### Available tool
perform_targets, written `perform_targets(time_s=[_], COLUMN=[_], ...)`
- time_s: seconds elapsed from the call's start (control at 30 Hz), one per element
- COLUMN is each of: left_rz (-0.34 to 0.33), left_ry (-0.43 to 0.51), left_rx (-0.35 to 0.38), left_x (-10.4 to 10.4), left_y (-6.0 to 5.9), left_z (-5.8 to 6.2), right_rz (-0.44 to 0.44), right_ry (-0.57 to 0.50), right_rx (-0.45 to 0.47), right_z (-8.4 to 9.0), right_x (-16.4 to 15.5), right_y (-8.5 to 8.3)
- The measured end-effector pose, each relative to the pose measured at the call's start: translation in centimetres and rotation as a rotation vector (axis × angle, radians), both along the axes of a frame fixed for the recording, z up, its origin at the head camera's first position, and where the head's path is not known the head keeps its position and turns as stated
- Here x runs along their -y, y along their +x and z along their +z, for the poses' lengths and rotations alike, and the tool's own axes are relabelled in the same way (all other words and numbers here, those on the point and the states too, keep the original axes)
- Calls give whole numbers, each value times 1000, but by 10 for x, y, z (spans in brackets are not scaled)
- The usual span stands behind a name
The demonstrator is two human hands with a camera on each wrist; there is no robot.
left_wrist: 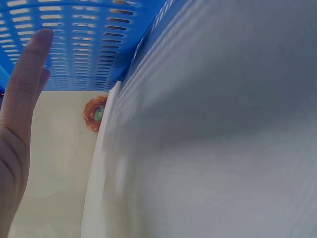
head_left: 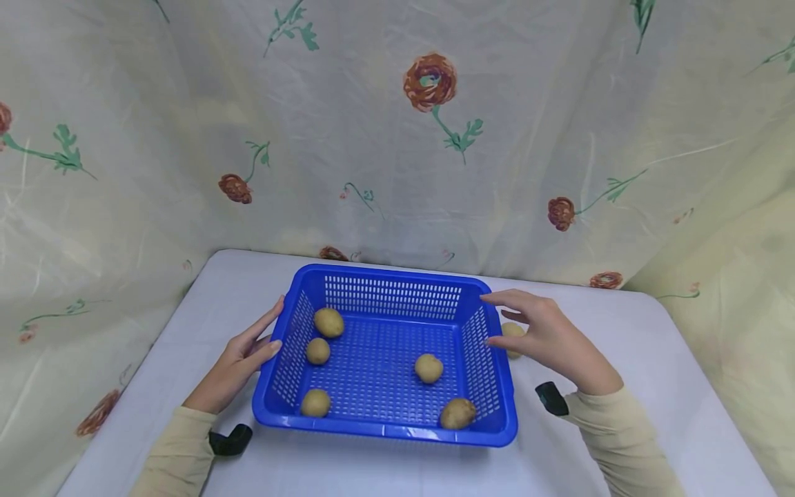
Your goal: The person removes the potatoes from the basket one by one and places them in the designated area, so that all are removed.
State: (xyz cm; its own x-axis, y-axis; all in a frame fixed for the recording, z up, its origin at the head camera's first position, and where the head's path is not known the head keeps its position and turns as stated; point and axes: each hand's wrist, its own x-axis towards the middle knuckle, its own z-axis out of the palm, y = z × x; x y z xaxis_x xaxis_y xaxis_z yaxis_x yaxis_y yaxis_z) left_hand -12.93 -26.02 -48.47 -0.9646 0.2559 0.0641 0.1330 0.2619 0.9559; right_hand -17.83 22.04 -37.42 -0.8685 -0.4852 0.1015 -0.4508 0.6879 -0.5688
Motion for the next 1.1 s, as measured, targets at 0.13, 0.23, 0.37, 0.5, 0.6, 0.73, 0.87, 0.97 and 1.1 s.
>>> perform_targets(time_s=[0.13,0.23,0.37,0.5,0.6,0.73,0.87,0.97,1.1], left_rz=[7,7,3,0,-3,-5,-8,-8,-6], left_ry=[-9,-7,-1,11,21,27,26,25,27], left_rx=[-3,-2,-1,8,15,16,13,12,13], left_x=[0,-1,-1,0,0,1,1,1,1], left_y=[0,0,0,0,0,1,1,0,0], left_z=[-1,-1,0,0,0,0,0,0,0], right_rz=[40,72,119,152,165,197,226,242,262], right_ry=[29,52,104,149,169,194,213,213,205], right_rx=[15,10,11,10,9,-12,-13,1,-11], right_z=[0,-1,-1,1,2,5,5,4,3], right_x=[13,23,34,40,44,49,57,63,70], right_y=[0,0,0,0,0,-1,-3,-4,-4])
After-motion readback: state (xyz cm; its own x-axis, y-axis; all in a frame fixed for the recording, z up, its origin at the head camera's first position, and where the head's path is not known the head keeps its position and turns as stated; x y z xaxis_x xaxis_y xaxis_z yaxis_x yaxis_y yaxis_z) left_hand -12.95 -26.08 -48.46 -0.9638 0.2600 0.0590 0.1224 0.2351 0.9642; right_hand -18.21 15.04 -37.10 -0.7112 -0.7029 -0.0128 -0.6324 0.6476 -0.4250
